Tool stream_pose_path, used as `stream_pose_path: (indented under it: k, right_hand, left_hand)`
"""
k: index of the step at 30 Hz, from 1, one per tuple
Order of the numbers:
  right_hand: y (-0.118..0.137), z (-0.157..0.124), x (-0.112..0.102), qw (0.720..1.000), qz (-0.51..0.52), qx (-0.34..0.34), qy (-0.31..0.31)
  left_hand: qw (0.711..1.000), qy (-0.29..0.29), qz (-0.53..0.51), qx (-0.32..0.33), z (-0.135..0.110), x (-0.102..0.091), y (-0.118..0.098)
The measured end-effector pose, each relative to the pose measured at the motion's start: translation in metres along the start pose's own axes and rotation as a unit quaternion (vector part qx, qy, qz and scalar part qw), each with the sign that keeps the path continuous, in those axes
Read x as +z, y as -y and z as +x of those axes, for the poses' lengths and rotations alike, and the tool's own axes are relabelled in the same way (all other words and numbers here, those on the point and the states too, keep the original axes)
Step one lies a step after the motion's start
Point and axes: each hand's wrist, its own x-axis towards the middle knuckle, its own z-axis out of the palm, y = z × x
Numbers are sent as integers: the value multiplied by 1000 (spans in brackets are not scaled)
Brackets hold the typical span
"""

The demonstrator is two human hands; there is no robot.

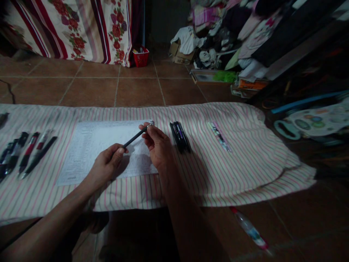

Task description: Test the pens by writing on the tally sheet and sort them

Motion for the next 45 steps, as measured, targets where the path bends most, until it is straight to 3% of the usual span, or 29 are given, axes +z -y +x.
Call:
stream_pose_path:
  k: [5, 12, 20, 26, 37, 45]
  right_hand:
    - [1, -1, 0, 1000, -2, 4, 18]
    - [1, -1, -2, 1000, 6, 26, -1]
    - [0, 1, -3, 1000, 4, 26, -3]
    - [0, 1, -4, 1000, -4, 9, 2]
    - [1, -1, -2, 1000, -12, -4, 18]
    - [1, 0, -4, 1000, 9, 6, 25]
  left_hand:
    - [972, 88, -193, -103, -1, 6, -7]
    - [940, 141, -260, -171, 0, -2, -11]
    - [945, 146, -250, -154, 0, 1, -10]
    - [980, 88, -162, -72, 0, 4, -1]
    - [1000, 17, -17, 0, 1, 1, 5]
    - [978, 90, -160, -96, -2, 3, -7]
